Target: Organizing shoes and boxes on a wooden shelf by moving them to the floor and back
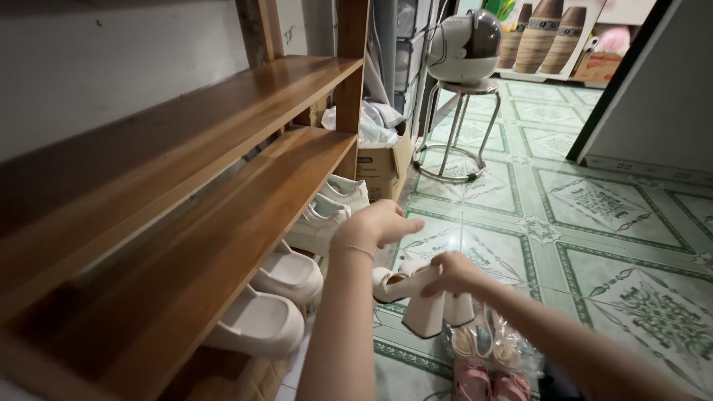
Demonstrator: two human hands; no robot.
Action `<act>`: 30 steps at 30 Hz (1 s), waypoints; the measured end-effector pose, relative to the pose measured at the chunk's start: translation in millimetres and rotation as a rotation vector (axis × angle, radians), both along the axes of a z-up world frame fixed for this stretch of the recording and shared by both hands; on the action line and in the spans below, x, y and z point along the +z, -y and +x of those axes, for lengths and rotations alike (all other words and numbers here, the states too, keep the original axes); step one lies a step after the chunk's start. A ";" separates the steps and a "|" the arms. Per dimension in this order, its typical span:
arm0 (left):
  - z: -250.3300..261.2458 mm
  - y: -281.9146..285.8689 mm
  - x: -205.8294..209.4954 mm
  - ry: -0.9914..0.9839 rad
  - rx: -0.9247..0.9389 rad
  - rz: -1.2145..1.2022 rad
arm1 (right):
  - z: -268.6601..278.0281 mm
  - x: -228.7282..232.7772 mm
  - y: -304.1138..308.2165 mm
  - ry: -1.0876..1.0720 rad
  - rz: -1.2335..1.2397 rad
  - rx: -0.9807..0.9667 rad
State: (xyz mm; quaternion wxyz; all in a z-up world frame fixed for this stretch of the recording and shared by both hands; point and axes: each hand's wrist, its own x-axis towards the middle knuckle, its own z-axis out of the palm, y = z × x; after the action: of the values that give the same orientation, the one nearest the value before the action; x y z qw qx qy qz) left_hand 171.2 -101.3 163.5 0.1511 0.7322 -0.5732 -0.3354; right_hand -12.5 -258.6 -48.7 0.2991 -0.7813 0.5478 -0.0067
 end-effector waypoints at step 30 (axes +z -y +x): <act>59.5 75.5 -40.2 -0.079 0.096 0.295 | 97.3 -264.0 75.7 0.001 0.273 -0.425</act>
State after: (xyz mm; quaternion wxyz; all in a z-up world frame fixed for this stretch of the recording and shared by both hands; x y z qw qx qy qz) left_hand 230.8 -176.8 123.2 0.0802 0.7592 -0.4760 -0.4366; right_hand 84.8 -334.2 -312.7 0.3939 -0.6009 0.6955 0.0043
